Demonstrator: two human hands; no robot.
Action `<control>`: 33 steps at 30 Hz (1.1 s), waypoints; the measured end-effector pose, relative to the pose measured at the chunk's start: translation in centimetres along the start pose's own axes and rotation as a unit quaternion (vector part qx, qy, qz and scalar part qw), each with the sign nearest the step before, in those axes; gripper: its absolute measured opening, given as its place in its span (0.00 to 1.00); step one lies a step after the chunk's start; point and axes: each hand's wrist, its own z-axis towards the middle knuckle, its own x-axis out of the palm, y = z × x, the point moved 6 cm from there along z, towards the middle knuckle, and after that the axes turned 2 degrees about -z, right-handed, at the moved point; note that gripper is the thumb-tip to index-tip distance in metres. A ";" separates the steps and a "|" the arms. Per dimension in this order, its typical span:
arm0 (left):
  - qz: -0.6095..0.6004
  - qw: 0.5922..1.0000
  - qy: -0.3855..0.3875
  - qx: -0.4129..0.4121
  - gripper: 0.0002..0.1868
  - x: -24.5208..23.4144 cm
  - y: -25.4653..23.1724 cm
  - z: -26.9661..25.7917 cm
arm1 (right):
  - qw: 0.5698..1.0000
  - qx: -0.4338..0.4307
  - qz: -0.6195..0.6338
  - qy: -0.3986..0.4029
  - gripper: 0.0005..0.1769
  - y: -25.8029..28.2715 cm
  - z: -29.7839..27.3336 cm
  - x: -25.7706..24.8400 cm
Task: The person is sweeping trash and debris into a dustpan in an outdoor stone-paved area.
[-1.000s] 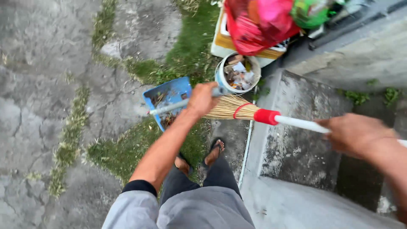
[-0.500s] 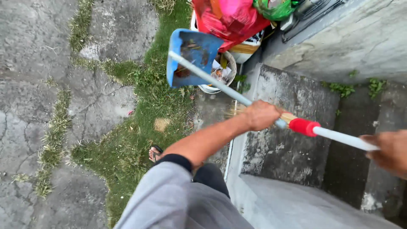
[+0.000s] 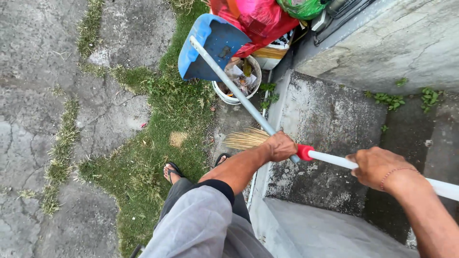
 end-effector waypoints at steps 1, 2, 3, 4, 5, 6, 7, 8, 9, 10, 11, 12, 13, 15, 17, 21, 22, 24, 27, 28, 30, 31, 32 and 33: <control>-0.001 1.000 0.000 -0.002 0.09 0.7 -0.1 -0.1 | 1.000 -0.002 -0.002 0.000 0.24 0.3 0.1 -0.2; 0.007 1.000 -0.006 -0.005 0.11 1.3 -0.1 -0.2 | 1.000 -0.005 0.001 0.001 0.25 0.6 0.3 -0.5; 0.015 1.000 -0.013 -0.007 0.14 1.9 0.0 -0.4 | 1.000 -0.008 0.003 0.002 0.25 0.9 0.4 -0.8; 0.015 1.000 -0.015 -0.012 0.14 2.1 0.2 -0.6 | 1.000 -0.009 -0.001 0.000 0.25 1.0 0.5 -0.9; 0.018 0.999 -0.039 0.000 0.11 2.1 0.3 -0.8 | 1.000 -0.013 -0.001 -0.008 0.25 1.2 0.5 -1.1; 0.022 0.998 -0.061 0.013 0.08 2.1 0.3 -1.3 | 1.000 -0.018 0.000 -0.015 0.25 1.5 0.6 -1.3; 0.022 0.998 -0.062 0.009 0.08 2.2 0.8 -1.4 | 1.000 -0.019 -0.003 -0.016 0.25 1.6 1.1 -1.2; 0.007 0.998 -0.065 0.006 0.08 2.3 1.0 -1.5 | 0.999 -0.029 -0.004 -0.032 0.26 1.7 1.5 -1.3; -0.007 0.998 -0.068 0.004 0.07 2.4 1.2 -1.7 | 0.998 -0.038 -0.005 -0.047 0.27 1.9 1.9 -1.4; -0.005 0.997 -0.072 -0.002 0.07 1.6 1.6 -1.9 | 0.998 -0.039 -0.011 -0.052 0.27 1.9 2.3 -1.3; -0.045 0.994 -0.098 -0.009 0.07 0.5 2.0 -2.2 | 0.998 -0.031 -0.003 -0.047 0.25 1.8 2.6 -1.1; -0.078 0.989 -0.125 -0.021 0.07 -0.7 3.3 -2.8 | 0.998 -0.027 0.004 -0.050 0.24 2.1 3.3 -1.7; -0.070 0.989 -0.129 -0.032 0.07 -2.3 4.3 -3.9 | 0.998 -0.032 -0.002 -0.062 0.24 2.2 3.5 -2.1; -0.109 0.978 -0.160 -0.073 0.05 -5.4 5.9 -6.0 | 0.997 -0.038 -0.024 -0.062 0.24 2.1 4.0 -2.0; -0.136 0.957 -0.235 -0.101 0.05 -4.9 8.6 -7.7 | 0.997 -0.043 -0.024 -0.061 0.24 2.9 3.7 -3.1; -0.275 0.820 -0.484 -0.133 0.17 -4.3 15.6 -15.1 | 0.994 -0.055 -0.071 -0.068 0.19 5.1 4.5 -4.9; -0.274 0.815 -0.491 -0.138 0.17 -4.5 16.0 -16.4 | 0.993 -0.055 -0.080 -0.073 0.19 6.2 4.3 -5.4; -0.303 0.724 -0.588 -0.197 0.18 -4.7 18.0 -20.7 | 0.992 -0.065 -0.081 -0.068 0.21 8.9 3.9 -6.6; -0.343 0.620 -0.605 -0.363 0.10 -2.9 19.8 -23.7 | 0.981 -0.114 -0.120 -0.100 0.21 11.4 7.0 -6.0; -0.342 0.612 -0.609 -0.371 0.10 -3.1 19.5 -24.5 | 0.979 -0.118 -0.131 -0.100 0.21 13.0 6.4 -6.7; -0.325 0.516 -0.683 -0.402 0.09 -3.4 18.8 -27.2 | 0.981 -0.104 -0.140 -0.083 0.20 15.9 5.1 -7.7; -0.324 0.510 -0.685 -0.406 0.09 -3.0 18.8 -28.3 | 0.980 -0.105 -0.148 -0.084 0.20 17.4 4.3 -8.5; -0.331 0.501 -0.680 -0.420 0.11 -2.4 18.9 -29.4 | 0.980 -0.103 -0.149 -0.079 0.20 19.0 3.5 -9.2; -0.338 0.491 -0.675 -0.434 0.15 -2.0 18.9 -30.5 | 0.981 -0.101 -0.150 -0.075 0.20 20.5 2.6 -10.0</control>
